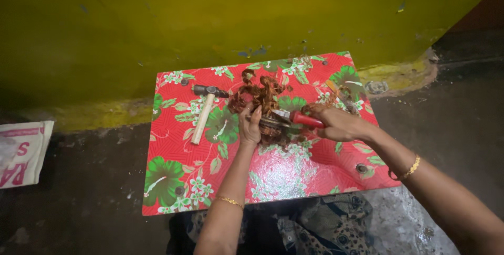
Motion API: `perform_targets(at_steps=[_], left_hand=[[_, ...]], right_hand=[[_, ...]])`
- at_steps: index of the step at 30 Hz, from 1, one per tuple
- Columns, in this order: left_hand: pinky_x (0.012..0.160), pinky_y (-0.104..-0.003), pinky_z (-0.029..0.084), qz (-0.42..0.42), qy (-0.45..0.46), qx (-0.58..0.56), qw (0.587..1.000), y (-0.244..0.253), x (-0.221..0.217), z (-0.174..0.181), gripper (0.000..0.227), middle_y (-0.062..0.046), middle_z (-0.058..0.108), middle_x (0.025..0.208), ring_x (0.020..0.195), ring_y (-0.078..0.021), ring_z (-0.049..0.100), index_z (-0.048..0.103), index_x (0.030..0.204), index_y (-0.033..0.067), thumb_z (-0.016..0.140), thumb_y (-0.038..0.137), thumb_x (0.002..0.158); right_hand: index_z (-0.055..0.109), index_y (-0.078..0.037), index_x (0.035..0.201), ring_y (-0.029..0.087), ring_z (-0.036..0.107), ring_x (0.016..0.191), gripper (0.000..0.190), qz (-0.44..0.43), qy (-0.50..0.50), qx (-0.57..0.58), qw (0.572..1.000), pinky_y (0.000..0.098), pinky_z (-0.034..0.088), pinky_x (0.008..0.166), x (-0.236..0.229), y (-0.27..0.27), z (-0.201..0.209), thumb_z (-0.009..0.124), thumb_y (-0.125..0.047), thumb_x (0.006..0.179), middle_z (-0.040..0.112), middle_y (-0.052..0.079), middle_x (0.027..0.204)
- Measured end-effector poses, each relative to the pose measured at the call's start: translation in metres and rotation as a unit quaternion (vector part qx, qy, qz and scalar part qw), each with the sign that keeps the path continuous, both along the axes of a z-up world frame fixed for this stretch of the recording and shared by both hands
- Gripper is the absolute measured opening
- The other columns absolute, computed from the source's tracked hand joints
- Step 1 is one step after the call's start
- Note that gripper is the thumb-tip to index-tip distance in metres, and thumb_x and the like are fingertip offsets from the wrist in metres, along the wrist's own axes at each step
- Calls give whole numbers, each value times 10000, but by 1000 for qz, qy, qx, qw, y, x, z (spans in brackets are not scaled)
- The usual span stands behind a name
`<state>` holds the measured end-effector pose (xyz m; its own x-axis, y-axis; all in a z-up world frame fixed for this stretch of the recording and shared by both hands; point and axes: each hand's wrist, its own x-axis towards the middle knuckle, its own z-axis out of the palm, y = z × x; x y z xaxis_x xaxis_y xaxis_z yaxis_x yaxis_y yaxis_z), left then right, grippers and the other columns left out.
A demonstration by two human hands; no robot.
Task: The person uses pliers to pull and cut copper windings out of a motor stator on a table.
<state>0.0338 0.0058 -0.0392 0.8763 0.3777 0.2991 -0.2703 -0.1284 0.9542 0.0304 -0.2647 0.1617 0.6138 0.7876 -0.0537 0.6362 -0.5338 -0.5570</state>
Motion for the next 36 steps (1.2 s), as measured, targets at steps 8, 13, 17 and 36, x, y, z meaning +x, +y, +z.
perform_targets(at_steps=[8,13,17,36], left_hand=[[1024,-352,461,-33,10,18,999,4,-5,11,803,-286,677,1246,1158,-290,634,598,1282,-180,590,536,919],[996,-357,483,-33,17,14,999,4,-7,20,817,-272,699,1205,1117,-283,656,588,1283,-176,595,543,896],[982,-381,486,-23,35,-3,999,1,-3,9,793,-278,684,1208,1107,-313,641,600,1279,-167,615,521,886],[1121,-428,412,34,1,61,998,-4,-20,20,819,-346,606,1338,1293,-418,572,539,1346,-191,536,506,915]], right_hand=[[662,16,1056,373,651,1106,322,-52,25,-192,980,476,505,986,-4,2,12,583,-91,763,635,214,1250],[624,-126,1305,423,682,910,566,28,-32,-162,986,520,531,842,-6,12,43,549,-65,747,658,259,1082],[527,-260,1462,349,743,822,632,-33,20,-332,943,494,574,814,0,27,61,483,-103,852,733,188,847],[675,-2,1112,388,730,995,332,-99,-57,-340,933,476,589,876,-27,59,52,566,-219,886,713,246,1070]])
